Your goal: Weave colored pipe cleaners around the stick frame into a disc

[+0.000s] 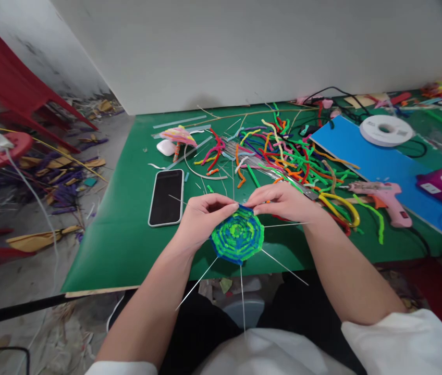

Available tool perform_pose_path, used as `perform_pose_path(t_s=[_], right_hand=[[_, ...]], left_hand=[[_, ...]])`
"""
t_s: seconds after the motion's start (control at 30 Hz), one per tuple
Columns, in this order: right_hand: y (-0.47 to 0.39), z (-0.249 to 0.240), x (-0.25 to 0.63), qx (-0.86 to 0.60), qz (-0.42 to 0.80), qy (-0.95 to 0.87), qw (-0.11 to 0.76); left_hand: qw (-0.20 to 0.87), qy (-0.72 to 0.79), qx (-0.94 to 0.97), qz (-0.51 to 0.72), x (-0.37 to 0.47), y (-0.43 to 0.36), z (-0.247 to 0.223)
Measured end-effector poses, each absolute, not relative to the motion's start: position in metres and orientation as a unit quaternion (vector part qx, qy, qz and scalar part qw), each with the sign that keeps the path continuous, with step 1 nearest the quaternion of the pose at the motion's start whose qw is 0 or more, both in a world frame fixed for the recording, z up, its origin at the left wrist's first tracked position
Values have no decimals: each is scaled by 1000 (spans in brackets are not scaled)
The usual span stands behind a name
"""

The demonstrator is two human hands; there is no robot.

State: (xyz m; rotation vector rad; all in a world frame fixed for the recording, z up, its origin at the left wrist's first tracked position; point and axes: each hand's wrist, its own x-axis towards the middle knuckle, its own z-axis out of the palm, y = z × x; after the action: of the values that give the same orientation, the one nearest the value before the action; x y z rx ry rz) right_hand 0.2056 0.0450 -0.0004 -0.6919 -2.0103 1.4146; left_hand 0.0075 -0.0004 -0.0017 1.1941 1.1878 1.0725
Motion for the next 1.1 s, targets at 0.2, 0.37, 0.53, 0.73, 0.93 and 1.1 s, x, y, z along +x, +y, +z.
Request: perform_pose_path(t_s=[0.2, 0.37, 0.53, 0.73, 0.93, 1.1], right_hand=[[43, 3, 205, -267, 492, -776, 290], [39, 9, 202, -279, 451, -789, 309], [38, 13, 203, -275, 459, -784, 315], [42, 9, 206, -257, 529, -751, 299], [43, 3, 205, -249, 586, -706, 310], [45, -4, 204, -211, 630, -674, 322]], left_hand=[[520, 505, 513, 460, 7, -1, -1], [491, 503, 527, 477, 7, -3, 3], [482, 514, 525, 478, 7, -4, 5], [516, 519, 502, 461, 4, -2, 5], [552, 505, 499, 437, 5, -2, 4], [593, 486, 481, 426, 4, -2, 4]])
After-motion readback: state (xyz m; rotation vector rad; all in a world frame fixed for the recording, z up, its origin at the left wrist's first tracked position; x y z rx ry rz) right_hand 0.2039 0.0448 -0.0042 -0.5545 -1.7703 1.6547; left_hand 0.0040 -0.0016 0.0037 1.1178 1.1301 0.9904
